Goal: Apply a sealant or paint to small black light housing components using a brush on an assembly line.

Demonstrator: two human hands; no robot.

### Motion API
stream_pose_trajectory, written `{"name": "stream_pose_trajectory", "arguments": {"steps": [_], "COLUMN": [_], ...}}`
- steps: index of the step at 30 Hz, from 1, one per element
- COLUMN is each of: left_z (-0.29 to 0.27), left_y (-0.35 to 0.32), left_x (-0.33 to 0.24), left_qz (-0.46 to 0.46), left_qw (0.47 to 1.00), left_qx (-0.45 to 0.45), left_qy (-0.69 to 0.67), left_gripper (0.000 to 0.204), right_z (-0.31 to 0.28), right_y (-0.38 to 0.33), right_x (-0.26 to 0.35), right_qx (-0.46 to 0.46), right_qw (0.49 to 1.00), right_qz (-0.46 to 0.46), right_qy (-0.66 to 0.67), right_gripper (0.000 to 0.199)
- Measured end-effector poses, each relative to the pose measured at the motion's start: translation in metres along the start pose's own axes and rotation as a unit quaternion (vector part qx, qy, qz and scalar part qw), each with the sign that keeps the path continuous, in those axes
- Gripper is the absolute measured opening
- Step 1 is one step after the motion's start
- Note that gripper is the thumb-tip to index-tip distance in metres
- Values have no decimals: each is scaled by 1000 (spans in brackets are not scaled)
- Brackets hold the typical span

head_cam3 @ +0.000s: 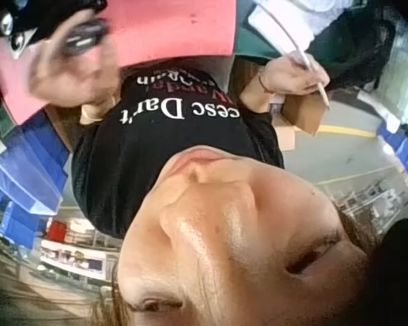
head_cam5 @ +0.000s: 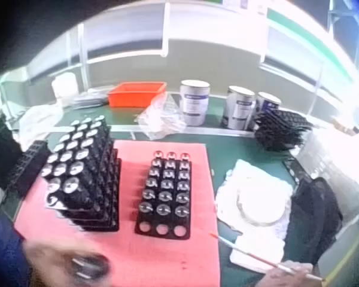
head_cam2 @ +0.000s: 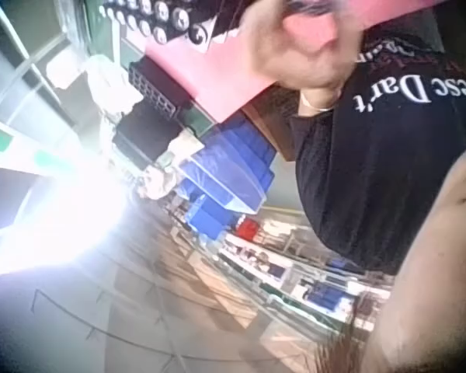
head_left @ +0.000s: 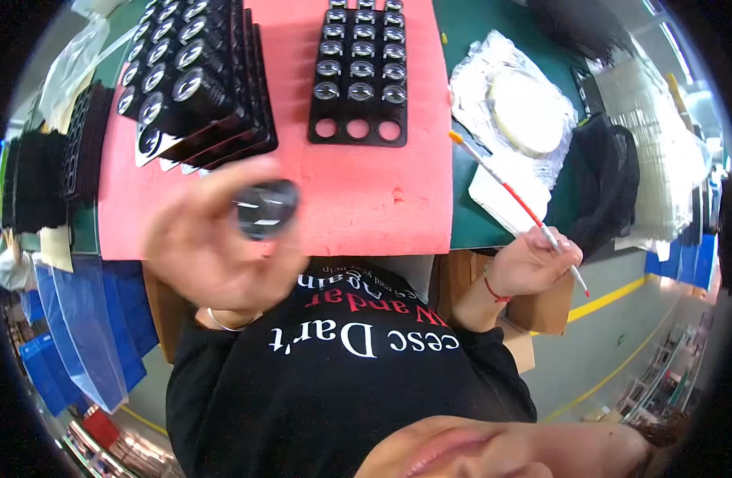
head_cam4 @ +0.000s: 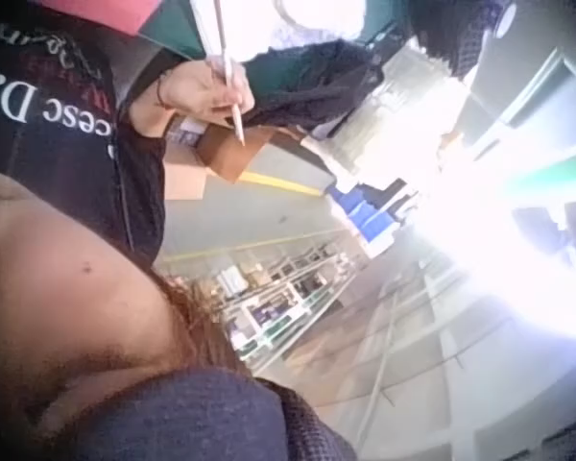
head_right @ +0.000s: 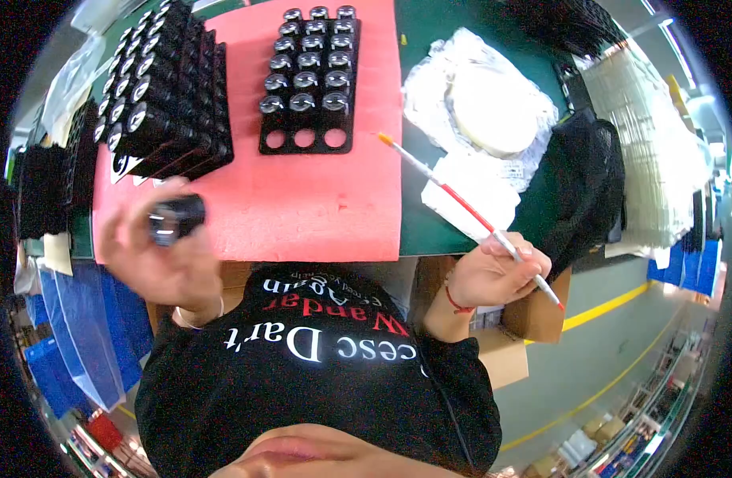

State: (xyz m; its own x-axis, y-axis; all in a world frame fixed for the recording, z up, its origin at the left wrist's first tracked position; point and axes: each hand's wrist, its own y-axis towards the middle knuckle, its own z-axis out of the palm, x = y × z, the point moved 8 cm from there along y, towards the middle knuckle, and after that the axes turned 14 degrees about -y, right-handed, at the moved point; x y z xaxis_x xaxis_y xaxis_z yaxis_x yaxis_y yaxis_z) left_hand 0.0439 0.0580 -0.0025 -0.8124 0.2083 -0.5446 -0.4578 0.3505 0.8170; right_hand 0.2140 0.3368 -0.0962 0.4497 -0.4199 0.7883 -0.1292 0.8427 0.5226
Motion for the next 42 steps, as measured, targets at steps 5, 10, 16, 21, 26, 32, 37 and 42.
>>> {"name": "stream_pose_trajectory", "arguments": {"steps": [5,10,16,21,26,32,37,42], "left_z": [-78,-105,-110,-111,-139,-268,-362,-391], "left_y": [4,-6,-10,-10,1,32,6,-7], "left_x": [-3,26,42,43,25,87,167,211], "left_qz": [-32,-151,-185,-203,-104,-169,-357,-504], "left_qw": [948,940,929,925,942,754,658,746], "left_qx": [-297,-271,-272,-257,-249,-71,0,-27], "left_qy": [112,141,171,190,197,631,663,435], "left_gripper": [59,49,45,43,36,54,85,99], "right_z": [-8,-4,-4,0,-5,-6,-3,-8], "right_y": [-2,-1,1,0,0,-2,-1,-2], "right_x": [-4,0,1,4,2,3,3,3], "right_qx": [-55,-33,-40,-59,-73,-69,-83,-87], "right_qw": [998,999,999,997,997,998,996,995], "right_qz": [6,-21,-25,-23,-7,-4,-10,-16], "right_qy": [6,-12,-24,-38,-24,-8,-15,-37], "right_gripper": [25,24,23,23,22,22,23,25]}}
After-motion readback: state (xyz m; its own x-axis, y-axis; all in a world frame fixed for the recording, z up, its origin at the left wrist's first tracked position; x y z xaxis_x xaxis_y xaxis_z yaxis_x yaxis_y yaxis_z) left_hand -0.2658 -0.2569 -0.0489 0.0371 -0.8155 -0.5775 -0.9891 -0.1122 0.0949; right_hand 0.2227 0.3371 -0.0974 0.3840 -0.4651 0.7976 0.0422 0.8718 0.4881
